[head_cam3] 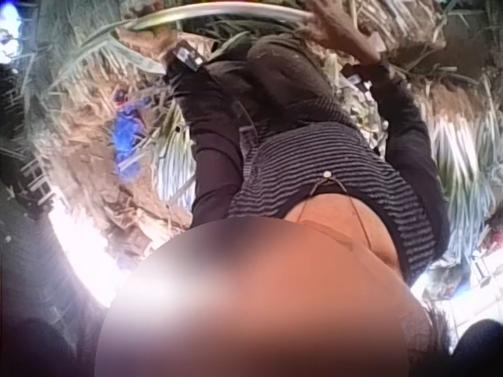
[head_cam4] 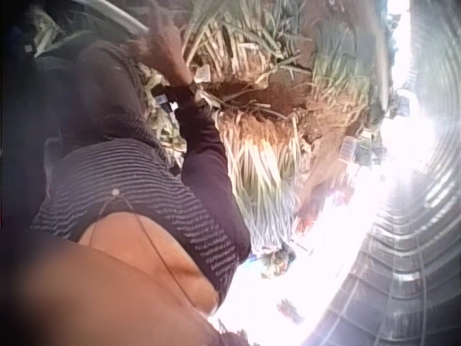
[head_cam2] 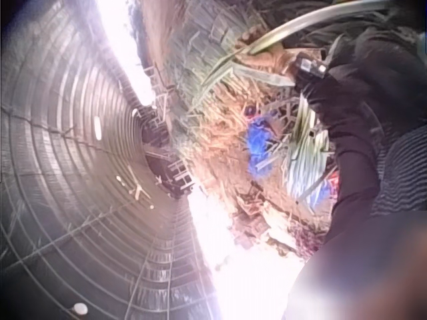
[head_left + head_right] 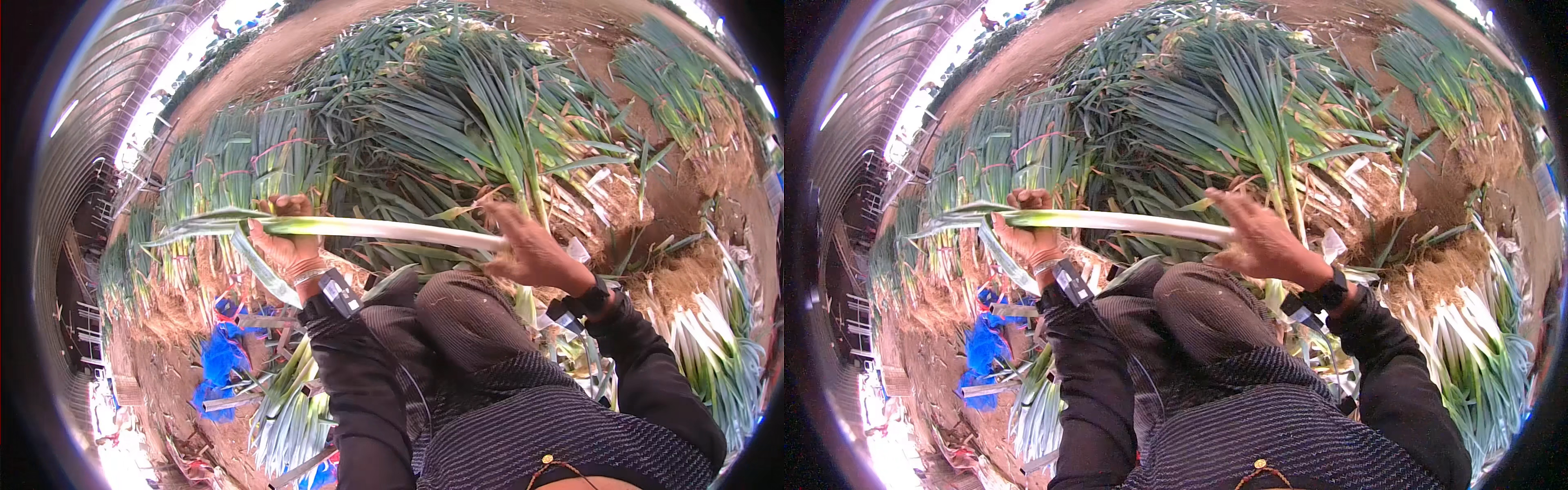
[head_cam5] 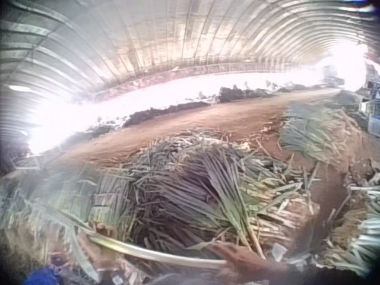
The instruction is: Peeling the outer layers of harvested leeks by hand.
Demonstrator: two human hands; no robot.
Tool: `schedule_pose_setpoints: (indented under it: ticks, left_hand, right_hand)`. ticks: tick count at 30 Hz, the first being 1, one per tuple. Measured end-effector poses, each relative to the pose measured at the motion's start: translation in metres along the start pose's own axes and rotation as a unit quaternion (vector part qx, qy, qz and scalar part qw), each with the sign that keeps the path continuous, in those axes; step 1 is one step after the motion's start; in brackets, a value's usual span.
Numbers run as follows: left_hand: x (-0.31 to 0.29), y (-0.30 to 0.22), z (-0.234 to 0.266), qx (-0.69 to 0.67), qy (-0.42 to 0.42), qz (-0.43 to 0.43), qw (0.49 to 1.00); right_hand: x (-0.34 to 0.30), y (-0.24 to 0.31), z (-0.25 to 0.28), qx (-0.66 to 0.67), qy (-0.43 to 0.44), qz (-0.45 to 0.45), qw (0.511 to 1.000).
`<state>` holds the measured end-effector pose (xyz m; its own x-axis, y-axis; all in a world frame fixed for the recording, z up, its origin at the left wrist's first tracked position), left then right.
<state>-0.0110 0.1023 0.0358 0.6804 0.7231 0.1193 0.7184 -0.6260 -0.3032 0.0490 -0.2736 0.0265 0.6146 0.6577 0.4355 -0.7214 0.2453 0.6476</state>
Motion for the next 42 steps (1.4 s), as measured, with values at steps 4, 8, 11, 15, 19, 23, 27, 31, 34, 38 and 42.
schedule_pose_setpoints:
  ticks: [4,8,11,15,19,23,27,31,34,38,42]
  left_hand:
    - [-0.008,-0.013,-0.025,0.068,0.029,-0.029,0.997]
    - [-0.012,-0.082,-0.044,0.191,0.037,-0.075,0.978]
    - [-0.025,-0.106,-0.068,0.226,0.06,-0.079,0.969]
    - [-0.042,-0.148,-0.071,0.275,0.067,-0.094,0.954]
    - [-0.04,-0.197,-0.082,0.307,0.085,-0.119,0.941]
    - [-0.036,-0.2,-0.097,0.246,0.106,-0.087,0.96]
    - [-0.035,-0.144,-0.108,0.209,0.159,-0.055,0.963]
    - [-0.04,-0.084,-0.138,0.154,0.214,-0.001,0.964]
    - [-0.046,-0.052,-0.159,0.113,0.246,0.032,0.962]
    - [-0.053,-0.036,-0.172,0.07,0.296,0.065,0.95]
    - [-0.058,-0.014,-0.181,0.062,0.288,0.093,0.951]
  right_hand:
    - [0.004,-0.01,-0.043,-0.031,0.108,-0.025,0.993]
    - [-0.012,-0.043,-0.05,-0.075,0.085,0.0,0.994]
    - [-0.025,-0.076,-0.046,-0.134,0.084,0.01,0.987]
    - [-0.018,-0.075,-0.054,-0.12,0.057,0.014,0.991]
    - [-0.057,-0.195,-0.062,-0.216,0.144,-0.063,0.964]
    - [-0.07,-0.204,-0.033,-0.306,0.206,-0.203,0.907]
    - [0.003,-0.058,-0.027,-0.115,-0.07,0.031,0.99]
    - [-0.001,-0.01,-0.035,-0.105,-0.027,0.068,0.992]
    - [-0.027,-0.05,-0.028,-0.108,-0.022,-0.03,0.993]
    - [-0.056,-0.038,-0.01,-0.155,-0.024,-0.058,0.986]
    - [-0.071,-0.021,0.005,-0.161,-0.117,-0.03,0.98]
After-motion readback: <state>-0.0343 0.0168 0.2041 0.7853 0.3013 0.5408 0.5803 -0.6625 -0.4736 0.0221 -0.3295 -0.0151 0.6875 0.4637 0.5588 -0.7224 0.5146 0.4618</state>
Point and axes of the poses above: each hand's wrist, its own x-axis towards the middle knuckle, its own z-axis out of the back of the hand, y = z × x, the point moved 8 cm from there along x, towards the middle knuckle, and after that the axes turned 7 degrees about -y, right-handed, at the moved point
